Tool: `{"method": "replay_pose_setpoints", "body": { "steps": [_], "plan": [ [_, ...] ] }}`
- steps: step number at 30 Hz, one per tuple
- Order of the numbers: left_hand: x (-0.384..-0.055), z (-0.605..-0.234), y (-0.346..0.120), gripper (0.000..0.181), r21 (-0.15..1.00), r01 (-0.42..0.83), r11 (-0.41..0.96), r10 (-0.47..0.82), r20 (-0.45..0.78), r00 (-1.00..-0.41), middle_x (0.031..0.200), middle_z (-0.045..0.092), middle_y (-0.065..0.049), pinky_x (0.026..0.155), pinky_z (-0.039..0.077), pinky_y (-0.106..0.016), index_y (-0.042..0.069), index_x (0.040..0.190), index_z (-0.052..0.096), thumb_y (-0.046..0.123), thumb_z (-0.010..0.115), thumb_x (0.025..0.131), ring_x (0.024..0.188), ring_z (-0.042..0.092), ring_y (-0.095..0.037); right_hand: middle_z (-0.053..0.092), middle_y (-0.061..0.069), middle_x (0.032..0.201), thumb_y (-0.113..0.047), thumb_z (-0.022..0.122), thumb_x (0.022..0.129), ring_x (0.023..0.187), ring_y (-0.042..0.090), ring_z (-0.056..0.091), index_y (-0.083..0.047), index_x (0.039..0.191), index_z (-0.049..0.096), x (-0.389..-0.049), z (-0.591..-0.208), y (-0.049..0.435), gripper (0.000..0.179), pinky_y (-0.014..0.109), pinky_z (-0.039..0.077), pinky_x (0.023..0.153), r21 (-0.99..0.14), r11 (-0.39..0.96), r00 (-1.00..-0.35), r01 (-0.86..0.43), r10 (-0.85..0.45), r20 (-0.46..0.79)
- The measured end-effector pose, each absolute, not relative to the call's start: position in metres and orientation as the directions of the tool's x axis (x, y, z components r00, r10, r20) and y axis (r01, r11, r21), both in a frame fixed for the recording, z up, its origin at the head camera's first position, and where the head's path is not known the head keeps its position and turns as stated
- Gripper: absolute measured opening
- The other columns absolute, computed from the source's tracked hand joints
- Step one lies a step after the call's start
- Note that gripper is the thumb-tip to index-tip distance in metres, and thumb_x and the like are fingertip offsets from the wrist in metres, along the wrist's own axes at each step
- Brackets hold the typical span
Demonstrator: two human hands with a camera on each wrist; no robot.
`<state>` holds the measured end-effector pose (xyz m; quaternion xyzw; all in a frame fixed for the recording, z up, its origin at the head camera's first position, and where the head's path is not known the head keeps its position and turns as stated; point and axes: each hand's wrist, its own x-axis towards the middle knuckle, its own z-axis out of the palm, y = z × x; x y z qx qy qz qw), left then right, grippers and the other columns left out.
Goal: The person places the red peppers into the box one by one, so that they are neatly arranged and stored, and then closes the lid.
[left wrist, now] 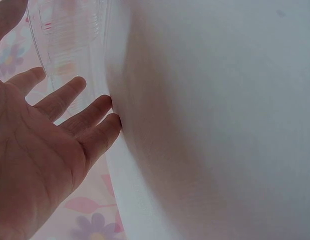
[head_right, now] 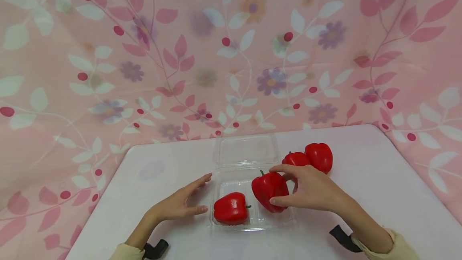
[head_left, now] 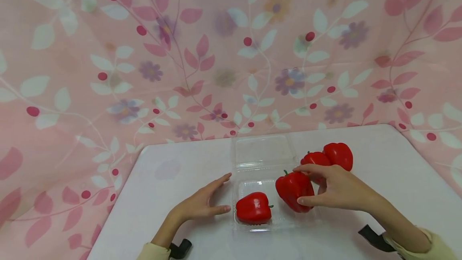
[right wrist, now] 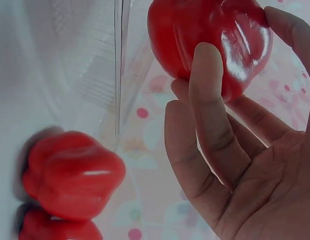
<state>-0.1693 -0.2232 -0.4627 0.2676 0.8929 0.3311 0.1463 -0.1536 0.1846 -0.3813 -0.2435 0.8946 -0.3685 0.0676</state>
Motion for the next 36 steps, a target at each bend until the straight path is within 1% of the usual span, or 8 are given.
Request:
{"method": "replay_pose_setpoints", "body": {
  "steps": [5,9,13,16,21,27,32,36],
  "plan": [
    [-0.169,-0.464,-0.223,0.091,0.669,0.379,0.640,0.572,-0.085,-0.815,0.158,0.033,0.002,0.107,0.034,-0.060,0.029,0.158,0.021,0.055,0.068,0.085,0.140,0.038,-0.024,0.068,-0.010,0.104,-0.048,0.087,0.069,0.070,0.011,0.060,-0.031,0.128,0.061,-0.154,-0.384,0.179,0.067,0.025,0.054,0.056,-0.676,0.614,-0.854,-0.407,-0.519,0.042],
    [-0.170,-0.465,-0.223,0.091,0.671,0.374,0.640,0.569,-0.088,-0.817,0.158,0.033,0.002,0.107,0.034,-0.060,0.029,0.158,0.021,0.055,0.069,0.085,0.140,0.038,-0.024,0.067,-0.014,0.103,-0.051,0.086,0.067,0.071,0.010,0.060,-0.032,0.129,0.062,-0.154,-0.387,0.175,0.069,0.023,0.053,0.057,-0.614,0.649,-0.842,-0.448,-0.538,0.045],
    [-0.169,-0.463,-0.223,0.091,0.670,0.361,0.649,0.559,-0.098,-0.823,0.158,0.033,0.003,0.107,0.034,-0.060,0.030,0.158,0.022,0.055,0.069,0.084,0.140,0.037,-0.022,0.064,-0.023,0.099,-0.055,0.085,0.066,0.081,0.007,0.060,-0.033,0.129,0.062,-0.153,-0.390,0.171,0.071,0.023,0.054,0.061,-0.548,0.683,-0.833,-0.483,-0.552,0.046],
    [-0.169,-0.463,-0.223,0.092,0.672,0.357,0.649,0.557,-0.101,-0.825,0.158,0.033,0.003,0.107,0.034,-0.060,0.030,0.158,0.022,0.056,0.069,0.084,0.140,0.037,-0.022,0.062,-0.026,0.096,-0.056,0.085,0.065,0.089,0.008,0.060,-0.034,0.129,0.063,-0.153,-0.391,0.167,0.071,0.025,0.056,0.065,-0.514,0.694,-0.819,-0.505,-0.573,0.031],
    [-0.169,-0.464,-0.224,0.092,0.675,0.362,0.643,0.562,-0.095,-0.822,0.157,0.033,0.003,0.108,0.033,-0.060,0.030,0.158,0.022,0.056,0.069,0.084,0.140,0.038,-0.023,0.062,-0.023,0.095,-0.052,0.088,0.063,0.088,0.011,0.060,-0.030,0.128,0.063,-0.153,-0.392,0.161,0.072,0.027,0.057,0.064,-0.501,0.695,-0.801,-0.516,-0.599,-0.007],
    [-0.169,-0.465,-0.224,0.091,0.679,0.369,0.635,0.566,-0.085,-0.820,0.157,0.034,0.003,0.109,0.033,-0.060,0.029,0.158,0.022,0.056,0.069,0.085,0.140,0.038,-0.024,0.064,-0.018,0.097,-0.050,0.090,0.061,0.082,0.005,0.059,-0.026,0.125,0.060,-0.154,-0.395,0.159,0.074,0.024,0.056,0.063,-0.492,0.695,-0.793,-0.524,-0.609,-0.015],
    [-0.168,-0.463,-0.224,0.093,0.682,0.354,0.640,0.559,-0.097,-0.824,0.157,0.034,0.004,0.109,0.032,-0.060,0.030,0.158,0.021,0.058,0.069,0.084,0.140,0.037,-0.023,0.064,-0.017,0.099,-0.052,0.089,0.061,0.079,0.003,0.058,-0.028,0.121,0.057,-0.155,-0.396,0.160,0.072,0.020,0.053,0.063,-0.485,0.688,-0.783,-0.540,-0.621,-0.010],
    [-0.168,-0.463,-0.224,0.093,0.684,0.351,0.639,0.558,-0.098,-0.824,0.157,0.033,0.004,0.109,0.033,-0.060,0.030,0.158,0.021,0.057,0.069,0.083,0.140,0.037,-0.022,0.064,-0.017,0.101,-0.050,0.089,0.061,0.081,0.003,0.059,-0.030,0.120,0.057,-0.156,-0.393,0.162,0.070,0.022,0.055,0.065,-0.506,0.665,-0.766,-0.549,-0.643,-0.013]
  ]
}}
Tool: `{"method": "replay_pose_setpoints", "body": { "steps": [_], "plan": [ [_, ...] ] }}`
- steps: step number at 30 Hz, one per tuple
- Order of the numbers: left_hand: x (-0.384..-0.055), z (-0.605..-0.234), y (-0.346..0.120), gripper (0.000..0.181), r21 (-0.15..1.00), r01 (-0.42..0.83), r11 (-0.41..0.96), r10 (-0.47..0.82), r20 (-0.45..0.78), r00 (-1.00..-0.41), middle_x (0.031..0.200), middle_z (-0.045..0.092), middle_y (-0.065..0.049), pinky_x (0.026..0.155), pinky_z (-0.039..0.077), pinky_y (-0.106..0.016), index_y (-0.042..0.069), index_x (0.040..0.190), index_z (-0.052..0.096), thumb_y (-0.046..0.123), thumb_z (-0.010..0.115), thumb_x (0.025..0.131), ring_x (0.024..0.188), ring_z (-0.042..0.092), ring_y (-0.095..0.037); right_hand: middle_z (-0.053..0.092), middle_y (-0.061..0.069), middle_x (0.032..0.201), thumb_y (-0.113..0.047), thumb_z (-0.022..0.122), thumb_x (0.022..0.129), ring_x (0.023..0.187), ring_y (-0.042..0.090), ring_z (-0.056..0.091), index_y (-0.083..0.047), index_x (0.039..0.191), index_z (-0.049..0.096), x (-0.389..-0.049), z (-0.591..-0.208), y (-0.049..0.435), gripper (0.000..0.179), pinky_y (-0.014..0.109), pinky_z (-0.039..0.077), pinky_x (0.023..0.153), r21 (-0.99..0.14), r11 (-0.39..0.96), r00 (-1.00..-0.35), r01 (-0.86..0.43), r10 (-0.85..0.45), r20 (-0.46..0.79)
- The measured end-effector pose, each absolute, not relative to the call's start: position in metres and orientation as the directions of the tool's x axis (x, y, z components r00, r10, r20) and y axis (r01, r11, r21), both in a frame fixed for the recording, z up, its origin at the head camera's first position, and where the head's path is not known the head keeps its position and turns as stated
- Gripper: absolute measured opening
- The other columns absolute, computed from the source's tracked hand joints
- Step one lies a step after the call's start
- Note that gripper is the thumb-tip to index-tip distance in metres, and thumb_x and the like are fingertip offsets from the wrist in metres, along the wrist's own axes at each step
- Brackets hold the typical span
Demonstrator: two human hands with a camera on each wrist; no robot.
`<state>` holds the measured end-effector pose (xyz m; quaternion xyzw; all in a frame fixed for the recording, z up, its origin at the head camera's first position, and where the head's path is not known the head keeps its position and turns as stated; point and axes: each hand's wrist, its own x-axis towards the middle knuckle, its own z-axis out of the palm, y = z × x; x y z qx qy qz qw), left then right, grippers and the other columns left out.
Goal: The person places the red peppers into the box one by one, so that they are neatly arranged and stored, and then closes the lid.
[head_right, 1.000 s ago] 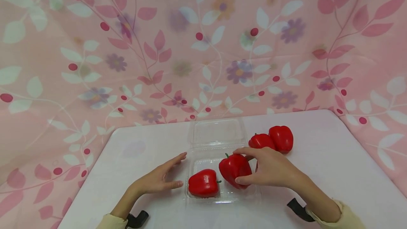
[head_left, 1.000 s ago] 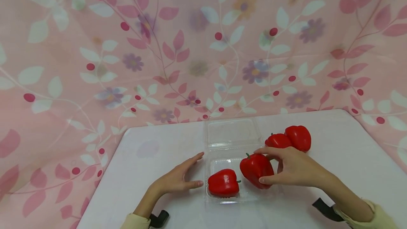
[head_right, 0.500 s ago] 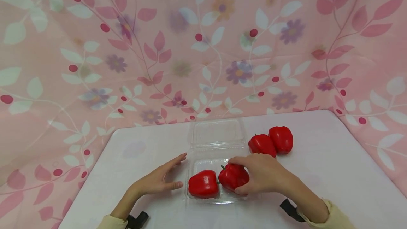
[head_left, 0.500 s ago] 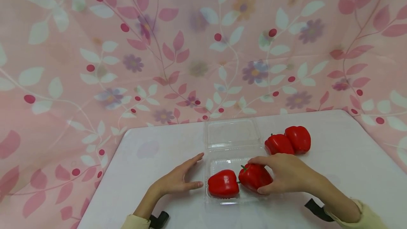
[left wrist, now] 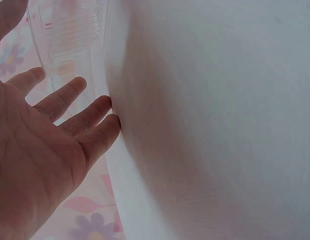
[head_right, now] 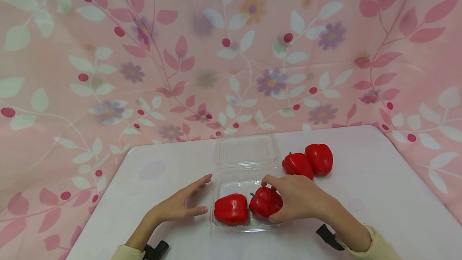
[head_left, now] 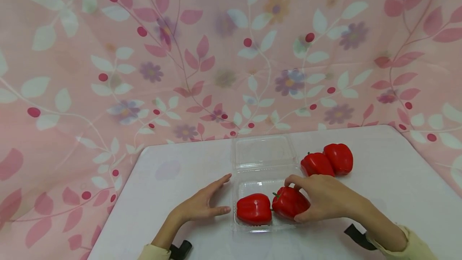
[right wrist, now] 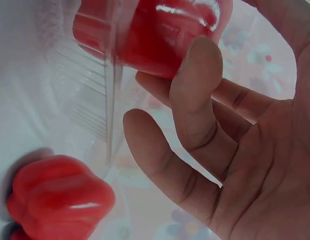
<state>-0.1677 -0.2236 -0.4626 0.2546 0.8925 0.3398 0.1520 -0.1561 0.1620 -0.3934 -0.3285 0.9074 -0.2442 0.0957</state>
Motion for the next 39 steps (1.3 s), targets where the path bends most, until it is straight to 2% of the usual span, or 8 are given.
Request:
{"method": "replay_pose_setpoints", "body": {
  "steps": [8,16,27,39],
  "plan": [
    [-0.167,-0.463,-0.223,0.092,0.685,0.349,0.640,0.555,-0.098,-0.826,0.157,0.033,0.004,0.108,0.033,-0.059,0.029,0.158,0.022,0.057,0.069,0.084,0.140,0.037,-0.022,0.063,-0.021,0.103,-0.045,0.090,0.063,0.090,0.005,0.059,-0.033,0.123,0.060,-0.159,-0.388,0.166,0.067,0.023,0.055,0.068,-0.556,0.617,-0.720,-0.557,-0.692,-0.046],
    [-0.167,-0.462,-0.223,0.092,0.693,0.347,0.632,0.559,-0.097,-0.823,0.157,0.033,0.004,0.109,0.032,-0.060,0.030,0.158,0.021,0.057,0.069,0.084,0.140,0.037,-0.022,0.063,-0.020,0.108,-0.045,0.090,0.063,0.100,0.012,0.058,-0.031,0.126,0.064,-0.160,-0.389,0.162,0.070,0.031,0.058,0.072,-0.549,0.626,-0.715,-0.554,-0.695,-0.072],
    [-0.167,-0.462,-0.222,0.092,0.689,0.347,0.637,0.556,-0.099,-0.825,0.158,0.033,0.003,0.109,0.031,-0.060,0.029,0.158,0.022,0.057,0.069,0.084,0.141,0.036,-0.023,0.063,-0.017,0.107,-0.043,0.090,0.061,0.100,0.013,0.058,-0.030,0.126,0.064,-0.162,-0.396,0.155,0.071,0.033,0.057,0.071,-0.509,0.657,-0.715,-0.556,-0.690,-0.110],
    [-0.167,-0.462,-0.222,0.092,0.683,0.350,0.641,0.553,-0.095,-0.828,0.158,0.033,0.005,0.109,0.032,-0.060,0.029,0.158,0.022,0.058,0.068,0.084,0.141,0.036,-0.021,0.062,-0.017,0.113,-0.038,0.091,0.064,0.106,0.015,0.056,-0.035,0.129,0.061,-0.162,-0.394,0.155,0.072,0.035,0.057,0.073,-0.541,0.637,-0.692,-0.550,-0.710,-0.132]
  ]
}}
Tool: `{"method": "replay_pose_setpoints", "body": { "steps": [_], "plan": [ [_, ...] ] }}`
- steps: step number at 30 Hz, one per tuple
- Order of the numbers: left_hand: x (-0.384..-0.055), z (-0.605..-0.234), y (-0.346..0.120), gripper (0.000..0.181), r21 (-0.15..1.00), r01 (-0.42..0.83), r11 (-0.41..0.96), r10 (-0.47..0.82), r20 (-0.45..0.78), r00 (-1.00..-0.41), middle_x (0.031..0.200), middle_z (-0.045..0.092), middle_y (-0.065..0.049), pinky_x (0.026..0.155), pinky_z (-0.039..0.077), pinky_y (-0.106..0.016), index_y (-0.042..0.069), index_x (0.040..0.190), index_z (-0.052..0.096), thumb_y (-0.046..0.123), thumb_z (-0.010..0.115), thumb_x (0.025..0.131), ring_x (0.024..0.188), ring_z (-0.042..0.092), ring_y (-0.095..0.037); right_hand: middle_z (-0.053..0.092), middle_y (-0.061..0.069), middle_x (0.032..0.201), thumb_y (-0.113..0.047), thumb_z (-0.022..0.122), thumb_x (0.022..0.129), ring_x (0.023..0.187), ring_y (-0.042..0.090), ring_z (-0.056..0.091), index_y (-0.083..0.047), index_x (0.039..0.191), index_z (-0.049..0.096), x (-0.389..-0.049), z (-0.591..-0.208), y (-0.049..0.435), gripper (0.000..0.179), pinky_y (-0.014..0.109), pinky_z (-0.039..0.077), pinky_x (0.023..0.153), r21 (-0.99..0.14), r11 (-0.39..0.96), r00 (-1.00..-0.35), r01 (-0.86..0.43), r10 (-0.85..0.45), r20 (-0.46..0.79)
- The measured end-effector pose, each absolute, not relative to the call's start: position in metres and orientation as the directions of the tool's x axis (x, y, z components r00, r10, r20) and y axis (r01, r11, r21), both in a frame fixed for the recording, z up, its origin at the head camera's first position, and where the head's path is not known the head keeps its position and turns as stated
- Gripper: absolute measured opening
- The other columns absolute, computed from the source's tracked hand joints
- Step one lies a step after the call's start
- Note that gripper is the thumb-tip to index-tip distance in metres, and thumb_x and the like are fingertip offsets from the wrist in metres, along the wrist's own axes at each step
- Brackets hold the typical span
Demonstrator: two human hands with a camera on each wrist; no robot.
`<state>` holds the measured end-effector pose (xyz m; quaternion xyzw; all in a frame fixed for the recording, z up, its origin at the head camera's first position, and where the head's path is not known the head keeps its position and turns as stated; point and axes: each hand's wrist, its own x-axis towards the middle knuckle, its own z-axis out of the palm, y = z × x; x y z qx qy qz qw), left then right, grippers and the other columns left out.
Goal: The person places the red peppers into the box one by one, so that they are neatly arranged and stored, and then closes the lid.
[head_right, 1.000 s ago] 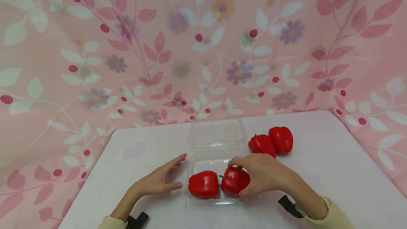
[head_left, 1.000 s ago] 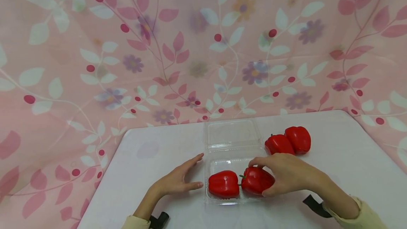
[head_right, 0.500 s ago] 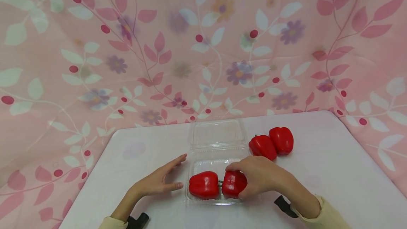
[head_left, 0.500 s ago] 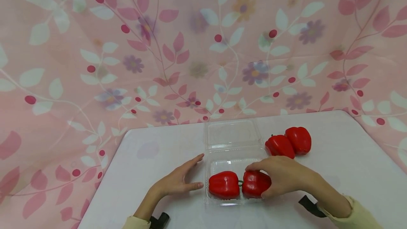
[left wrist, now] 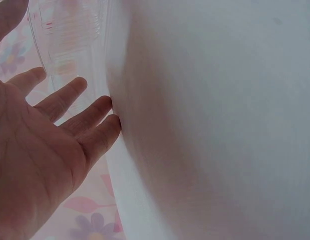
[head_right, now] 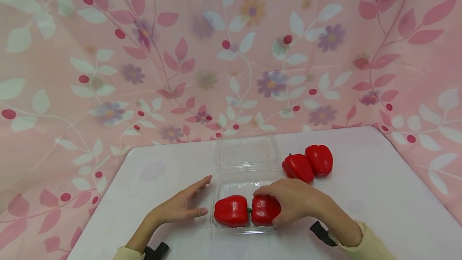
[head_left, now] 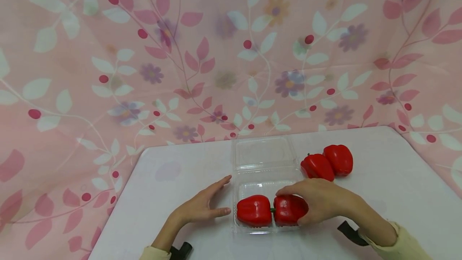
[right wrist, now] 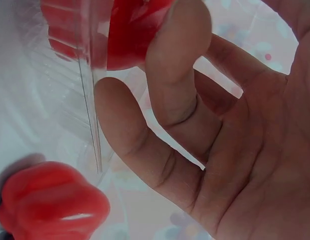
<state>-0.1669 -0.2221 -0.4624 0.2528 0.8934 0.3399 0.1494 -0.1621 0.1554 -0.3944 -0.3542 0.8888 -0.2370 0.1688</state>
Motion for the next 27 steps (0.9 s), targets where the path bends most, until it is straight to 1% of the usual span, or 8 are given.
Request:
{"method": "replay_pose_setpoints", "body": {
  "steps": [5,11,16,18,21,23,25,27],
  "plan": [
    [-0.167,-0.462,-0.222,0.092,0.685,0.352,0.637,0.556,-0.093,-0.826,0.158,0.033,0.004,0.109,0.032,-0.060,0.029,0.158,0.022,0.057,0.068,0.084,0.141,0.036,-0.022,0.062,-0.016,0.116,-0.040,0.089,0.067,0.108,0.016,0.057,-0.033,0.131,0.061,-0.161,-0.394,0.160,0.071,0.036,0.057,0.076,-0.536,0.630,-0.691,-0.563,-0.714,-0.113],
    [-0.167,-0.462,-0.222,0.092,0.688,0.350,0.636,0.558,-0.096,-0.824,0.158,0.033,0.003,0.109,0.031,-0.060,0.029,0.158,0.022,0.057,0.069,0.084,0.140,0.036,-0.022,0.062,-0.015,0.120,-0.041,0.088,0.067,0.110,0.016,0.057,-0.029,0.133,0.060,-0.161,-0.394,0.163,0.073,0.039,0.057,0.078,-0.542,0.623,-0.691,-0.564,-0.716,-0.103],
    [-0.167,-0.462,-0.223,0.092,0.683,0.349,0.642,0.555,-0.098,-0.826,0.157,0.033,0.003,0.109,0.032,-0.060,0.029,0.158,0.021,0.058,0.068,0.084,0.141,0.036,-0.021,0.062,-0.014,0.121,-0.043,0.087,0.069,0.111,0.018,0.058,-0.028,0.134,0.060,-0.161,-0.391,0.165,0.072,0.041,0.057,0.079,-0.549,0.627,-0.705,-0.553,-0.703,-0.093],
    [-0.167,-0.463,-0.223,0.092,0.681,0.347,0.645,0.553,-0.102,-0.827,0.157,0.033,0.004,0.109,0.032,-0.060,0.030,0.158,0.021,0.058,0.068,0.084,0.141,0.035,-0.020,0.064,-0.013,0.121,-0.044,0.087,0.070,0.109,0.019,0.059,-0.028,0.133,0.061,-0.161,-0.389,0.167,0.070,0.039,0.058,0.078,-0.551,0.626,-0.717,-0.552,-0.694,-0.071],
    [-0.167,-0.463,-0.223,0.092,0.677,0.347,0.649,0.552,-0.105,-0.827,0.157,0.033,0.004,0.108,0.032,-0.060,0.031,0.158,0.021,0.058,0.068,0.084,0.141,0.035,-0.020,0.065,-0.009,0.120,-0.044,0.086,0.071,0.099,0.016,0.061,-0.030,0.131,0.062,-0.161,-0.387,0.171,0.066,0.029,0.057,0.070,-0.559,0.628,-0.739,-0.540,-0.673,-0.042],
    [-0.167,-0.463,-0.223,0.091,0.676,0.350,0.648,0.554,-0.104,-0.826,0.158,0.033,0.004,0.108,0.032,-0.060,0.030,0.158,0.021,0.057,0.068,0.084,0.141,0.035,-0.020,0.065,-0.009,0.118,-0.044,0.086,0.072,0.086,0.011,0.061,-0.033,0.131,0.061,-0.161,-0.386,0.175,0.064,0.024,0.054,0.063,-0.568,0.630,-0.753,-0.529,-0.658,-0.028],
    [-0.167,-0.463,-0.223,0.091,0.676,0.353,0.647,0.556,-0.102,-0.825,0.158,0.033,0.003,0.108,0.032,-0.060,0.030,0.158,0.021,0.057,0.067,0.085,0.141,0.035,-0.021,0.064,-0.010,0.115,-0.044,0.084,0.074,0.074,0.007,0.058,-0.034,0.130,0.061,-0.161,-0.385,0.178,0.062,0.022,0.051,0.058,-0.576,0.627,-0.761,-0.524,-0.649,-0.014],
    [-0.167,-0.462,-0.223,0.091,0.677,0.355,0.644,0.559,-0.100,-0.823,0.158,0.033,0.003,0.108,0.032,-0.060,0.030,0.158,0.021,0.057,0.067,0.085,0.141,0.035,-0.021,0.063,-0.012,0.110,-0.046,0.083,0.075,0.066,0.004,0.055,-0.034,0.129,0.061,-0.161,-0.385,0.182,0.059,0.022,0.051,0.056,-0.573,0.626,-0.767,-0.529,-0.641,0.008]
  ]
}}
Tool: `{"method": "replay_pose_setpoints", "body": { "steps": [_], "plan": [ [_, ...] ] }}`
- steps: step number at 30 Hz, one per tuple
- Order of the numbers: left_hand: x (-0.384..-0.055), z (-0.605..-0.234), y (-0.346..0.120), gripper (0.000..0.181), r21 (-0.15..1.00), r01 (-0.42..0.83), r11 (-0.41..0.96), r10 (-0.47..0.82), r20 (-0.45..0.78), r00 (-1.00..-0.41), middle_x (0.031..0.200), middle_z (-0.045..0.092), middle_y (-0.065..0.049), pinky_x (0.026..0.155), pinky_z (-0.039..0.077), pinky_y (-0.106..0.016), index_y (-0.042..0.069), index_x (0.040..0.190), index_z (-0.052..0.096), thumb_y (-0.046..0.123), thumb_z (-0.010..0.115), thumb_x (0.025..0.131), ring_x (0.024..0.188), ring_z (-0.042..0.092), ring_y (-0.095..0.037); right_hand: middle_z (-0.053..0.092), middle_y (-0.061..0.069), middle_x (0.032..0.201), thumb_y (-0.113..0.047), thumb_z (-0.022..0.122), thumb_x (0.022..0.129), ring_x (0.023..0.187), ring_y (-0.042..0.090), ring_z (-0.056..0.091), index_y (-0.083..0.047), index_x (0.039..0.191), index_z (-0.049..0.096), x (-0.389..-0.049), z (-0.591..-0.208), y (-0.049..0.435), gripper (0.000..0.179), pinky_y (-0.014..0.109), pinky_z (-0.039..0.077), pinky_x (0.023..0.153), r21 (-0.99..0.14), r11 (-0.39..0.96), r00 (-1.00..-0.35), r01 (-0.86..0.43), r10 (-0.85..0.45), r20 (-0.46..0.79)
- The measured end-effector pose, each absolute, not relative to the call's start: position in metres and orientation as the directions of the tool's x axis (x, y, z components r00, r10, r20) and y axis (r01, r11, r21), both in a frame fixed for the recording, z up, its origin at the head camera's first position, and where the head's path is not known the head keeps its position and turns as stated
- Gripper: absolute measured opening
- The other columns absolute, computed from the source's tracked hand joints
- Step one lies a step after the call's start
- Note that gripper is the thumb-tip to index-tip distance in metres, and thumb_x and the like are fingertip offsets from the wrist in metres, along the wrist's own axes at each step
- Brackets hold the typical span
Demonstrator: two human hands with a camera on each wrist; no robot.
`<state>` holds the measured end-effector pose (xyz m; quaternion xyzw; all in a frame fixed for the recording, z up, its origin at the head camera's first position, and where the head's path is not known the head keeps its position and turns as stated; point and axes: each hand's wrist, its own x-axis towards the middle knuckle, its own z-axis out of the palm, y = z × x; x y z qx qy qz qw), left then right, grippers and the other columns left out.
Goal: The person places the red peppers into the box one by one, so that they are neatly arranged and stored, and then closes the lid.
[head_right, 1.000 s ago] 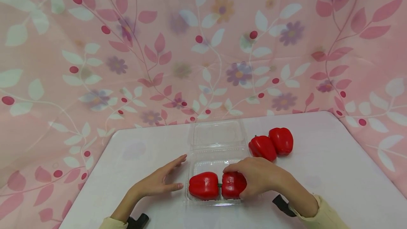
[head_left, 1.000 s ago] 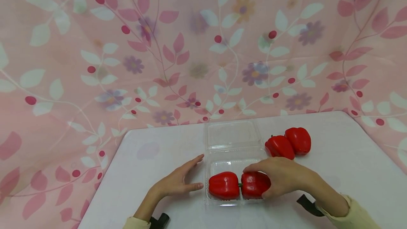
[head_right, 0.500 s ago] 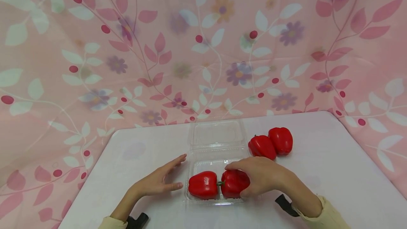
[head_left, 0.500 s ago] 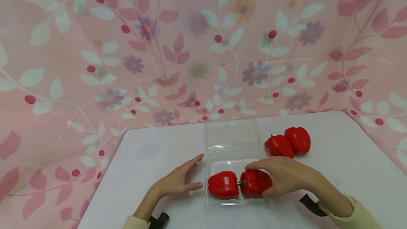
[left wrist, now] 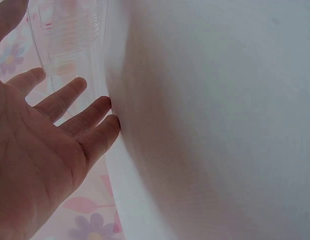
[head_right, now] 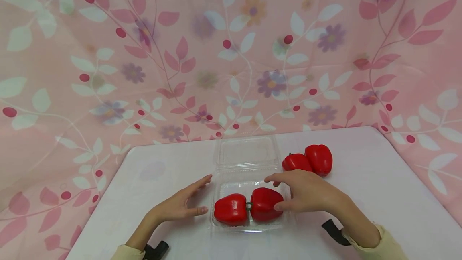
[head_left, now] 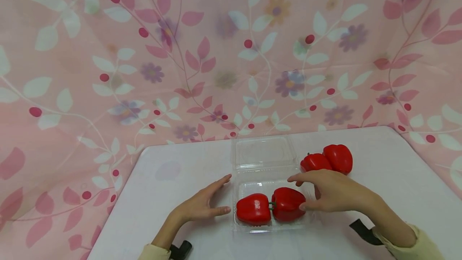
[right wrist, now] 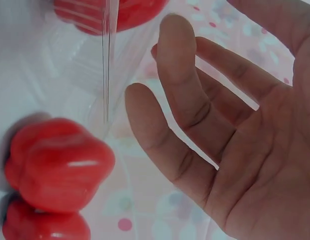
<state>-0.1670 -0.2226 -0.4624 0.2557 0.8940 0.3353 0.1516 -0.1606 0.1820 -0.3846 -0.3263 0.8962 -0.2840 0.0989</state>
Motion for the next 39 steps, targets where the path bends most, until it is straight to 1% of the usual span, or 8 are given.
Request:
{"method": "replay_pose_setpoints", "body": {
  "steps": [2,5,12,15,21,28,33,39],
  "plan": [
    [-0.167,-0.462,-0.223,0.091,0.677,0.359,0.642,0.560,-0.096,-0.823,0.157,0.033,0.003,0.108,0.032,-0.060,0.030,0.158,0.021,0.057,0.067,0.085,0.141,0.035,-0.022,0.063,-0.014,0.105,-0.046,0.082,0.076,0.064,0.002,0.054,-0.033,0.128,0.062,-0.161,-0.384,0.186,0.058,0.022,0.051,0.056,-0.568,0.625,-0.775,-0.535,-0.631,0.035],
    [-0.167,-0.462,-0.223,0.092,0.678,0.361,0.640,0.562,-0.092,-0.822,0.157,0.033,0.003,0.109,0.032,-0.060,0.030,0.158,0.021,0.057,0.068,0.084,0.141,0.036,-0.022,0.061,-0.017,0.098,-0.046,0.083,0.076,0.067,0.002,0.055,-0.029,0.127,0.063,-0.161,-0.382,0.191,0.058,0.022,0.051,0.056,-0.554,0.634,-0.791,-0.539,-0.607,0.074],
    [-0.166,-0.460,-0.223,0.092,0.680,0.357,0.640,0.562,-0.098,-0.821,0.158,0.033,0.003,0.109,0.032,-0.060,0.029,0.158,0.021,0.056,0.068,0.085,0.141,0.035,-0.022,0.059,-0.018,0.085,-0.037,0.086,0.074,0.070,0.004,0.055,-0.023,0.120,0.068,-0.163,-0.381,0.205,0.051,0.021,0.052,0.057,-0.509,0.683,-0.843,-0.523,-0.504,0.189],
    [-0.166,-0.460,-0.223,0.091,0.674,0.356,0.647,0.558,-0.101,-0.823,0.158,0.032,0.004,0.109,0.033,-0.059,0.029,0.158,0.021,0.056,0.068,0.085,0.141,0.035,-0.020,0.061,-0.017,0.084,-0.040,0.086,0.074,0.071,0.004,0.056,-0.024,0.117,0.069,-0.164,-0.383,0.211,0.049,0.021,0.051,0.057,-0.485,0.717,-0.863,-0.500,-0.457,0.215],
    [-0.167,-0.461,-0.223,0.092,0.677,0.355,0.645,0.558,-0.100,-0.824,0.158,0.032,0.004,0.109,0.032,-0.059,0.029,0.158,0.022,0.056,0.068,0.084,0.142,0.034,-0.020,0.064,-0.012,0.086,-0.046,0.085,0.073,0.070,0.007,0.055,-0.024,0.119,0.068,-0.168,-0.387,0.226,0.053,0.022,0.051,0.057,-0.459,0.763,-0.890,-0.455,-0.397,0.223],
    [-0.167,-0.462,-0.223,0.092,0.679,0.358,0.641,0.560,-0.096,-0.823,0.158,0.031,0.004,0.110,0.031,-0.058,0.028,0.158,0.022,0.057,0.068,0.084,0.142,0.033,-0.020,0.066,-0.009,0.087,-0.037,0.086,0.075,0.076,0.011,0.060,-0.020,0.124,0.065,-0.178,-0.393,0.245,0.056,0.024,0.051,0.057,-0.452,0.785,-0.906,-0.423,-0.358,0.226],
    [-0.167,-0.462,-0.222,0.092,0.678,0.362,0.640,0.563,-0.092,-0.822,0.158,0.031,0.004,0.110,0.031,-0.059,0.027,0.158,0.022,0.056,0.069,0.085,0.142,0.033,-0.020,0.066,-0.008,0.087,-0.037,0.085,0.076,0.079,0.015,0.063,-0.020,0.126,0.063,-0.185,-0.398,0.257,0.057,0.027,0.052,0.058,-0.446,0.795,-0.910,-0.412,-0.332,0.249],
    [-0.167,-0.461,-0.222,0.091,0.686,0.355,0.636,0.561,-0.095,-0.822,0.158,0.031,0.003,0.110,0.031,-0.059,0.027,0.158,0.022,0.055,0.069,0.085,0.142,0.034,-0.020,0.067,-0.004,0.086,-0.033,0.084,0.078,0.078,0.018,0.064,-0.015,0.128,0.062,-0.193,-0.406,0.267,0.057,0.025,0.051,0.056,-0.463,0.792,-0.914,-0.398,-0.298,0.276]
  ]
}}
